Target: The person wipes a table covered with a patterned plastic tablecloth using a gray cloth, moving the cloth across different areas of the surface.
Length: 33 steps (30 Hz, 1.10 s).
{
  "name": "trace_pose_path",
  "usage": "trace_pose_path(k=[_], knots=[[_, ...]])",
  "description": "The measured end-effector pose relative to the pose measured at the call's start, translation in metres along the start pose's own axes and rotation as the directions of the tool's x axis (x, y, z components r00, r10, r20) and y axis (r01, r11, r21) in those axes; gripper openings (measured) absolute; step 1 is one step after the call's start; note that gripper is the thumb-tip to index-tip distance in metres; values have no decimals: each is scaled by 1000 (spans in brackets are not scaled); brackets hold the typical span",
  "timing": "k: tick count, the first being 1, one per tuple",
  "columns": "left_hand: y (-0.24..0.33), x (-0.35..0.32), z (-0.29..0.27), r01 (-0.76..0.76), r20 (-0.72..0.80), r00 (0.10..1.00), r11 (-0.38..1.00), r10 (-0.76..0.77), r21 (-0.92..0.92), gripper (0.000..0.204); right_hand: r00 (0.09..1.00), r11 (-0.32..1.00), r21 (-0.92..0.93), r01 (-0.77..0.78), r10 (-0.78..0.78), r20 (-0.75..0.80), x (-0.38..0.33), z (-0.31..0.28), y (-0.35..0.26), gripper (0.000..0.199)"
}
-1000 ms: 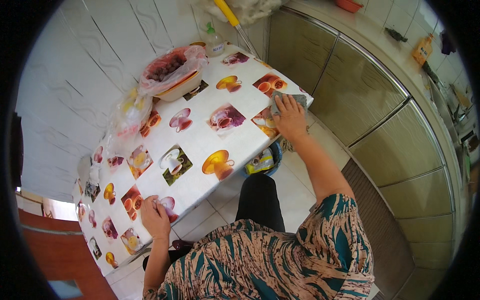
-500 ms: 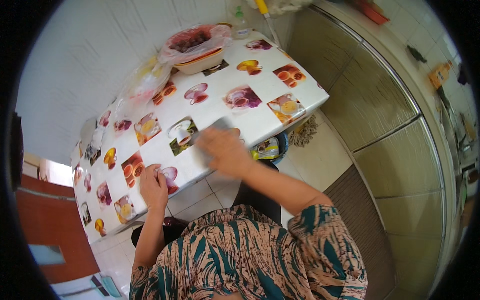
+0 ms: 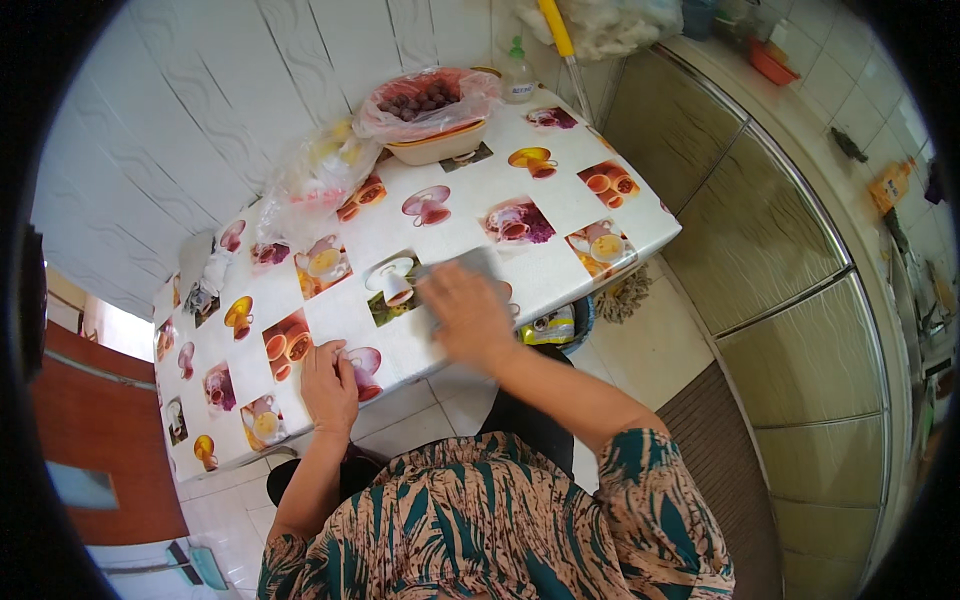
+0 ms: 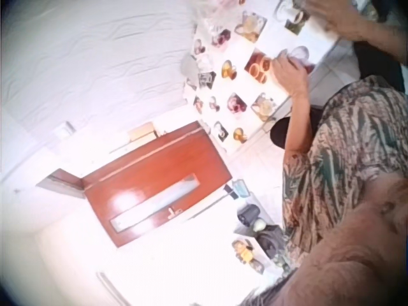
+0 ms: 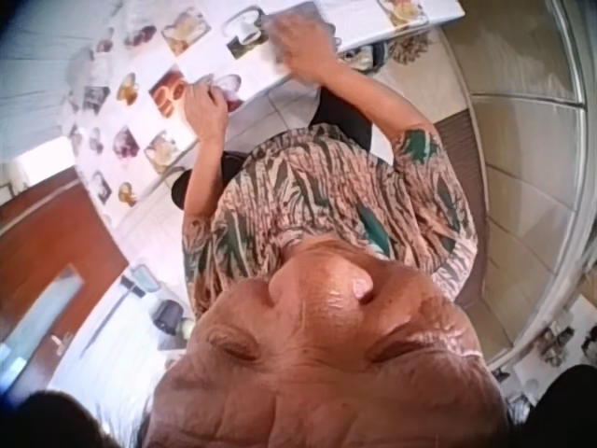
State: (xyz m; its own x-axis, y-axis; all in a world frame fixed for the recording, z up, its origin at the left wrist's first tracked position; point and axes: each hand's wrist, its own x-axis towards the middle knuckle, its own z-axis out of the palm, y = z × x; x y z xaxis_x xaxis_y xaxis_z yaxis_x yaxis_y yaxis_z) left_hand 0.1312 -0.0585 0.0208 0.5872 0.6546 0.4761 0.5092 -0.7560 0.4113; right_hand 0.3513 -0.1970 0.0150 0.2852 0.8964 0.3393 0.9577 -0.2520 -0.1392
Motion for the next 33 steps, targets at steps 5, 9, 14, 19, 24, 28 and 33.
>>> trace_pose_path(k=[5,9,14,19,24,28,33], knots=[[-5,-3,-1,-44,-86,995,999,43,-16,15,990,976,165,144,-143,-21,52,18,-23,69],[-2,0,1,-65,-82,994,998,66,10,14,994,994,-15,-107,106,-34,75,11,63,67],[1,-2,-6,-34,-37,999,998,37,59,13,795,741,-292,-605,580,-176,14,-15,186,64],[6,2,-6,-36,-19,999,999,37,34,13,728,670,-315,-672,676,-113,-7,-26,197,71],[5,2,-4,-36,1,999,999,36,35,14,953,943,-154,-295,278,-120,35,11,115,72],[3,3,0,-48,-6,999,998,48,40,14,999,999,11,35,-36,31,81,24,41,76],[4,2,-5,-16,11,1000,998,15,60,14,978,977,131,171,-184,100,136,43,31,77]])
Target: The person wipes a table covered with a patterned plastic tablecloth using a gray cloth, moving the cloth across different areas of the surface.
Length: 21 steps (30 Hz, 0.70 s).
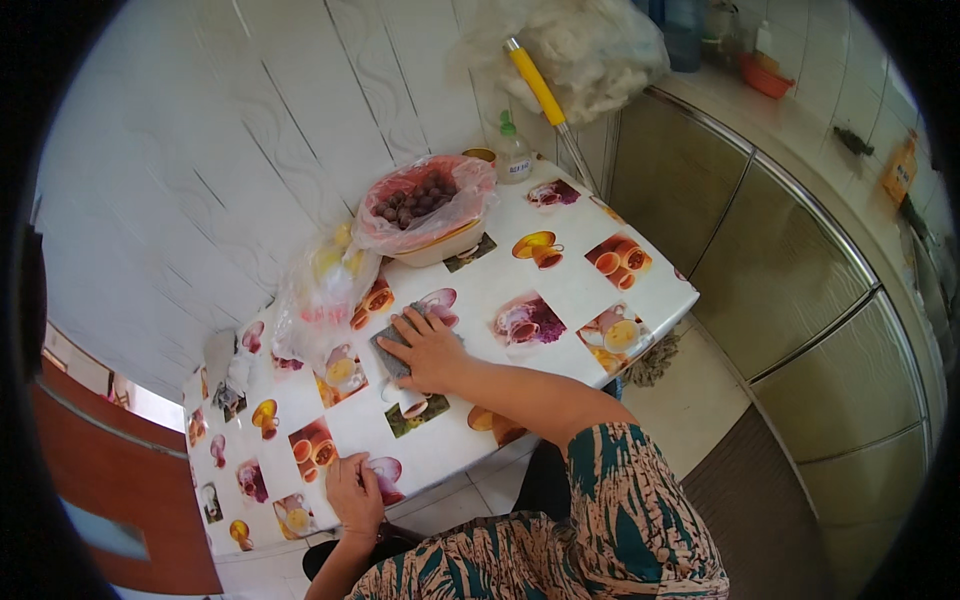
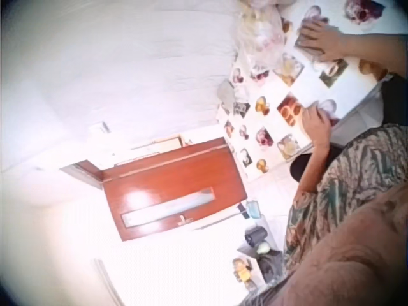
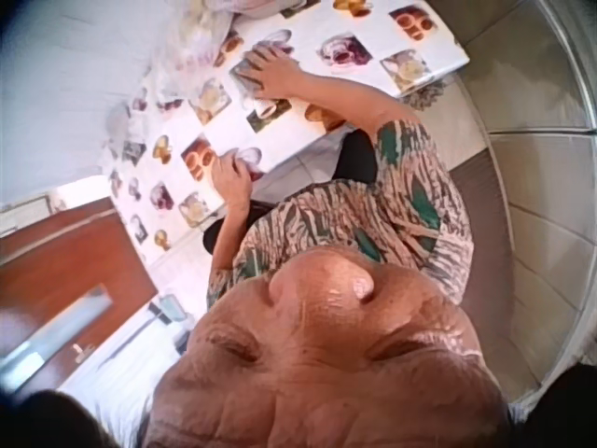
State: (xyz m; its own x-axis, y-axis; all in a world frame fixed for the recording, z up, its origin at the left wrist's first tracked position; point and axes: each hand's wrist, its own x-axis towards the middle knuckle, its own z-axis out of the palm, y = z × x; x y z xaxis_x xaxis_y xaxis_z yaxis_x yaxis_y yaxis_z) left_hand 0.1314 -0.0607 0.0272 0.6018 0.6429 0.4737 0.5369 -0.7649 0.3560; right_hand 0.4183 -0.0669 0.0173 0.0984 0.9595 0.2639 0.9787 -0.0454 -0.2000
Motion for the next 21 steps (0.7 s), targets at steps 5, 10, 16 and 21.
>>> trace_pose_path(k=[5,10,16,21], knots=[[-1,3,3,-3,37,999,1000,3,4,15,997,984,-161,-78,81,13,1,-17,66,71],[-1,0,-2,14,64,998,1000,-15,12,16,937,923,-217,-318,271,-221,-64,-43,157,61],[-1,0,0,15,68,998,1000,-16,10,15,655,642,-165,-749,679,-332,-188,-94,198,59],[-2,-1,1,15,67,998,1000,-16,16,13,697,692,-141,-708,650,-304,-209,-79,104,64]])
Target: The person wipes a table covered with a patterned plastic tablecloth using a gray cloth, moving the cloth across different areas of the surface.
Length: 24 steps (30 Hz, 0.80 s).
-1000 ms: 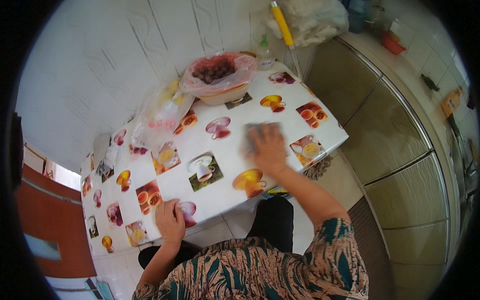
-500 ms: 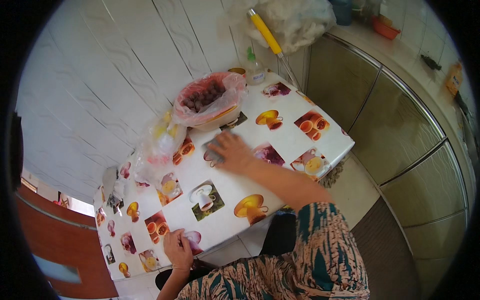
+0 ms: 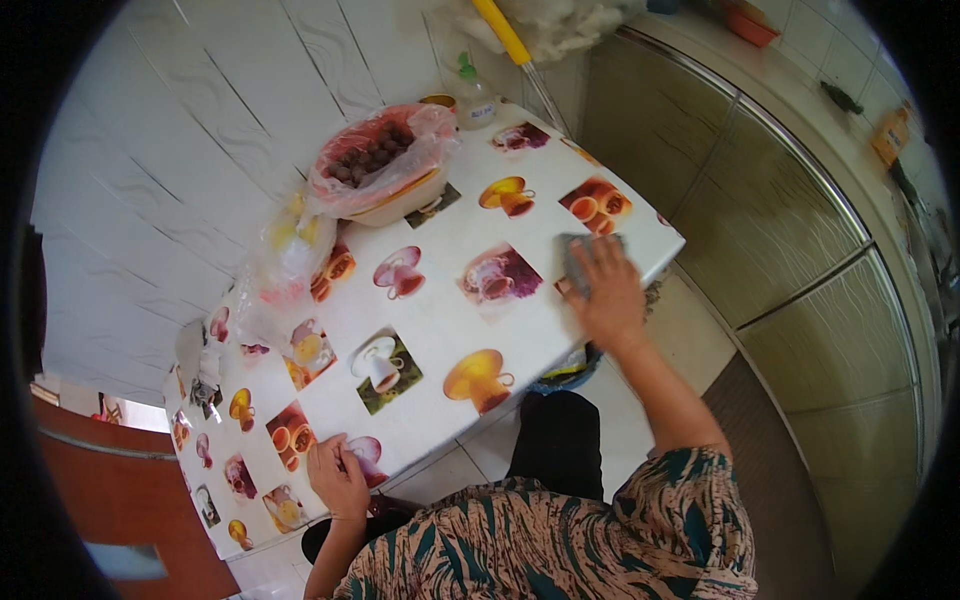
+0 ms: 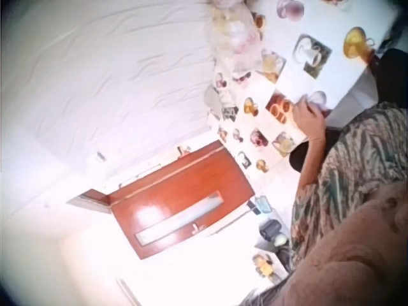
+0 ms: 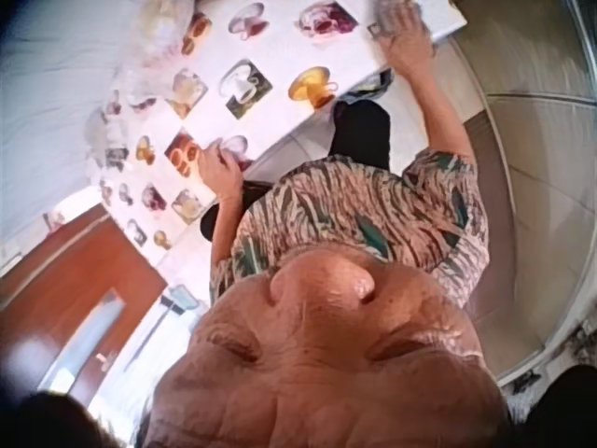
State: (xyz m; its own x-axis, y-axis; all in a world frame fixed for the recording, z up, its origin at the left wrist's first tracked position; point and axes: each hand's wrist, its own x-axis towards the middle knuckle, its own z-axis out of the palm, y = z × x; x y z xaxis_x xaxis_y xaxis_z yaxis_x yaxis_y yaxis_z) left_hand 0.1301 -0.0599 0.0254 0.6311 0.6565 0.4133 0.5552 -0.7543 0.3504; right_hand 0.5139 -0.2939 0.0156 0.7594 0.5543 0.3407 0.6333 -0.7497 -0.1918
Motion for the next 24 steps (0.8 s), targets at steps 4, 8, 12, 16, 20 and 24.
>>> trace_pose_path(k=[4,8,12,16,20,24], knots=[[1,2,4,-5,-21,1000,1000,4,-30,12,954,952,104,287,-294,58,-45,-13,-74,80],[-2,0,5,19,-37,999,999,-20,-49,11,931,929,191,318,-344,120,-31,-20,-75,85],[3,3,2,32,-23,999,998,-33,-52,10,999,1000,3,5,-4,-38,7,-8,10,64],[4,4,7,15,-42,999,999,-17,-40,10,999,997,-64,-34,33,-11,12,0,31,65],[2,1,3,26,-15,1000,1000,-26,6,10,950,962,-14,273,-268,162,-4,-15,-40,72],[3,3,3,36,-9,999,999,-36,13,10,912,918,88,388,-396,107,51,16,-42,74]])
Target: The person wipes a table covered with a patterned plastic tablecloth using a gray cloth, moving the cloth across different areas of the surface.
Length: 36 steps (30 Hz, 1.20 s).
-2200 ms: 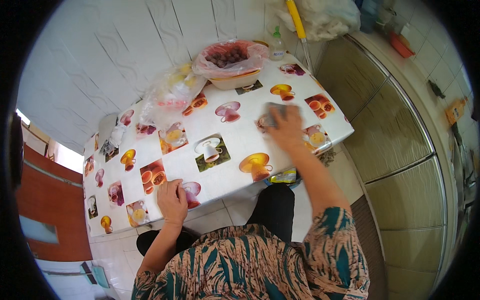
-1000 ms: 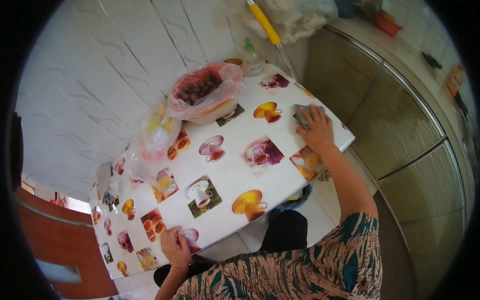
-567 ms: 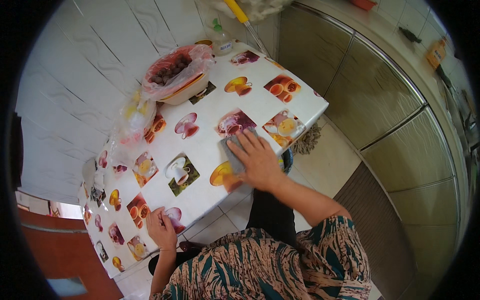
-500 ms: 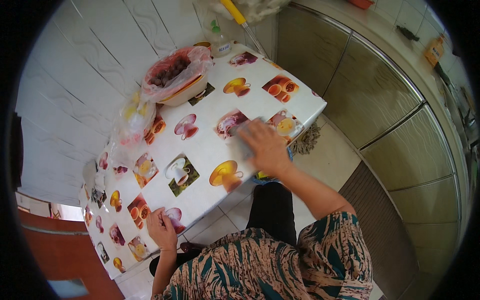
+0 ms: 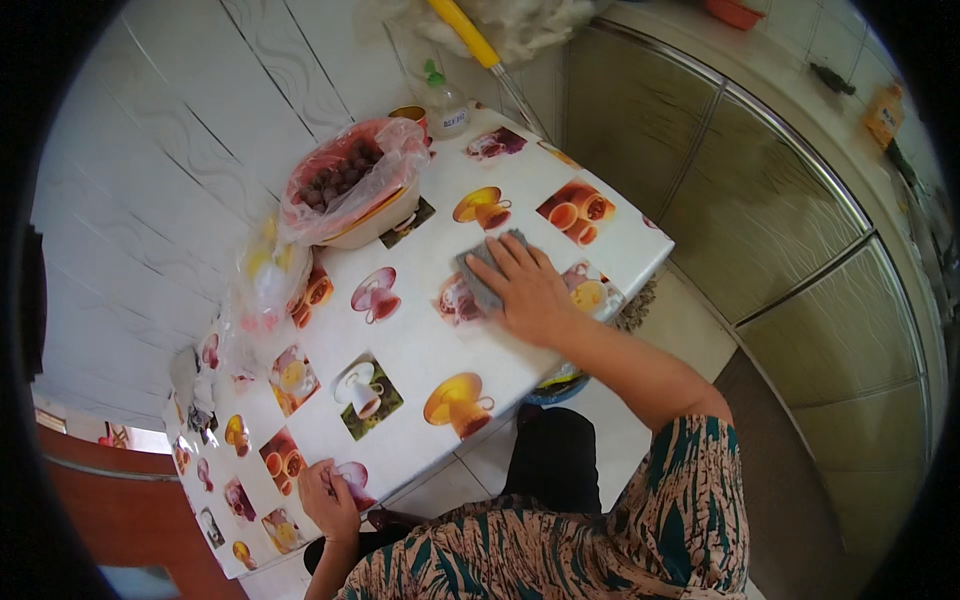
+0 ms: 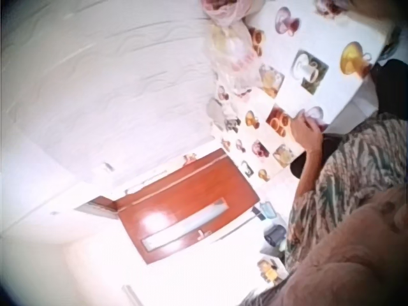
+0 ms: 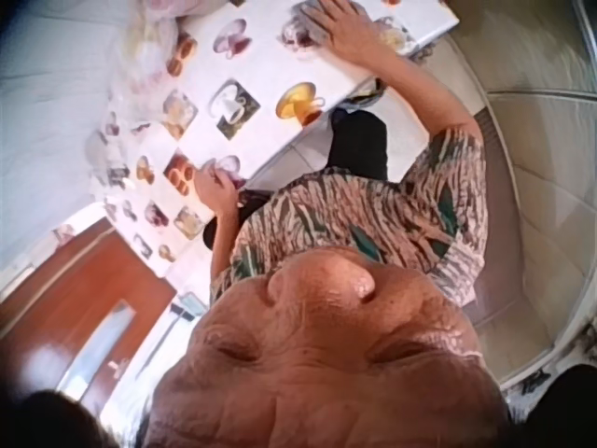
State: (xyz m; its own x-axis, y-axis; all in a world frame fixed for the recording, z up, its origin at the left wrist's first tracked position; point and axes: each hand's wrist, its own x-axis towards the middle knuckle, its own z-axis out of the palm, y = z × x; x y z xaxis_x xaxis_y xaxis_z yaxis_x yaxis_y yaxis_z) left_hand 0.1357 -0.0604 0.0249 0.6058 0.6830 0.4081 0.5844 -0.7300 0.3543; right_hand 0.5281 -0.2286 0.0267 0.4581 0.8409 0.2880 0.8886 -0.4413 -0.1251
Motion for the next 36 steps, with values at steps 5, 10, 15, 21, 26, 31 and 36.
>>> trace_pose_path(k=[5,10,15,21,26,31,36], knots=[[2,4,1,-1,12,1000,1000,1,-20,9,997,999,-15,-37,36,-68,91,35,48,66],[6,2,-2,-35,-17,999,998,36,56,8,998,999,-26,-24,22,-51,165,57,55,64],[1,-3,2,114,20,993,991,-115,70,8,994,991,-121,-50,61,89,204,60,61,65],[6,-2,-5,39,40,998,998,-41,50,9,961,953,-136,-270,276,26,194,54,115,66],[3,1,-4,43,60,997,999,-44,21,10,944,921,-205,-331,323,-70,129,45,152,66],[2,0,-6,35,52,998,999,-35,-5,12,911,881,-236,-409,379,-165,43,24,162,62],[-3,1,-2,-25,21,999,999,26,-19,13,920,864,-320,-388,342,-191,-29,9,140,59]])
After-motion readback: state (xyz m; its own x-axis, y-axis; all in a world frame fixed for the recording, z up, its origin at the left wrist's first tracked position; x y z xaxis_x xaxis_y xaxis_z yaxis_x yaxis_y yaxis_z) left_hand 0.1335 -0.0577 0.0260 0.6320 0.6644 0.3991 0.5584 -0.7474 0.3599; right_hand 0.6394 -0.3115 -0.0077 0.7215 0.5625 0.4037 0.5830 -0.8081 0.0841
